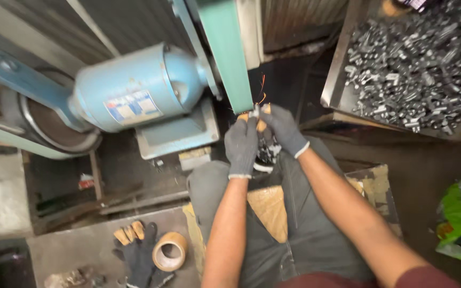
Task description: The person sits on the floor and sharpens small metal workpieces against a running belt grinder, holding each piece by hand to grind its edges, producing sparks, then placing finished pieces into a tray of similar parts. They handle several pieces one at a time throughout the episode.
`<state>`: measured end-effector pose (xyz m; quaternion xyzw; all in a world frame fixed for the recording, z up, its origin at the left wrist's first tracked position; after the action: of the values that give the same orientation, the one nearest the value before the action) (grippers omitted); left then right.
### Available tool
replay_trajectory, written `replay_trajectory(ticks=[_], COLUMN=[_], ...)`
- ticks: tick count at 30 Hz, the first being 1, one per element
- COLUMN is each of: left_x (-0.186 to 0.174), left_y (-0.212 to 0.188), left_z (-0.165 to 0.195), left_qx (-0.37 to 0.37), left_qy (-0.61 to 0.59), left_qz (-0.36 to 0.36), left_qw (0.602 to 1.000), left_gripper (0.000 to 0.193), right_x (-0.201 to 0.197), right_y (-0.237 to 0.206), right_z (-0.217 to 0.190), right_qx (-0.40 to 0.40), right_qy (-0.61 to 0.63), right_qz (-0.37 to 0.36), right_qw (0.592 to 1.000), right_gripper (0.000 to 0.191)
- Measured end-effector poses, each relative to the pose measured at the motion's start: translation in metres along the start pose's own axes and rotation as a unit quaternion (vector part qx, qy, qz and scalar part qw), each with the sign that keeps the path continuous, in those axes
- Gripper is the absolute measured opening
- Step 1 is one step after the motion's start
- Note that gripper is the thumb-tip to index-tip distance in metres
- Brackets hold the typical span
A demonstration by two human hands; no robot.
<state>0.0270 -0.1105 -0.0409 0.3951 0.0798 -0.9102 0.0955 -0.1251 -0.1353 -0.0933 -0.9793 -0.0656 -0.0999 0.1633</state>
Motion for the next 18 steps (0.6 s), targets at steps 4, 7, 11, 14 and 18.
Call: replay_trajectory(ticks=[4,7,11,14,18], left_x=[0.007,0.012,0.000,-0.011,0.005], left_y=[0.009,0.005,-0.019,-0.025,-0.027], left_z=[0.000,0.001,0.008,0.016,0.022], left_qx=[-0.002,-0.025,0.000,0.039,0.043], left_qy=[-0.159,-0.070,0.026,0.041,0.074], left_qz=[0.041,-0.017,-0.070,-0.079,-0.176], left_qw=[0.986,0.997,0.997,0.995,0.981], left_gripper=[0.039,0.043,0.040,0.040,0.041], right_x=[-0.006,-0.011,-0.035,-0.078,-0.157], right_y=[0.018,0.015,-0.020,-0.064,-0.122], right_z=[0.000,-0.008,-0.022,-0.073,-0.115], right_qx=[-0.097,-0.149,-0.118,-0.208,-0.216], right_qy=[-0.030,-0.122,-0.184,-0.312,-0.519], right_qz=[0.010,0.008,0.034,0.167,0.350], right_qw=[0.995,0.981,0.975,0.912,0.749], right_gripper=[0.025,0.027,0.027,0.031,0.024])
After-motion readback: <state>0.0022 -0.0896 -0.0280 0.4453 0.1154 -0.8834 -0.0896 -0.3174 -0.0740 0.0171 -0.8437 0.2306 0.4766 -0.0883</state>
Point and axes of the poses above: each hand's wrist, its own y-axis towards the middle knuckle, its own x-axis out of the palm, z = x × y, the point moved 8 cm from there along y, towards the middle knuckle, and after that the axes turned 3 degrees about y, right-handed, at the moved point
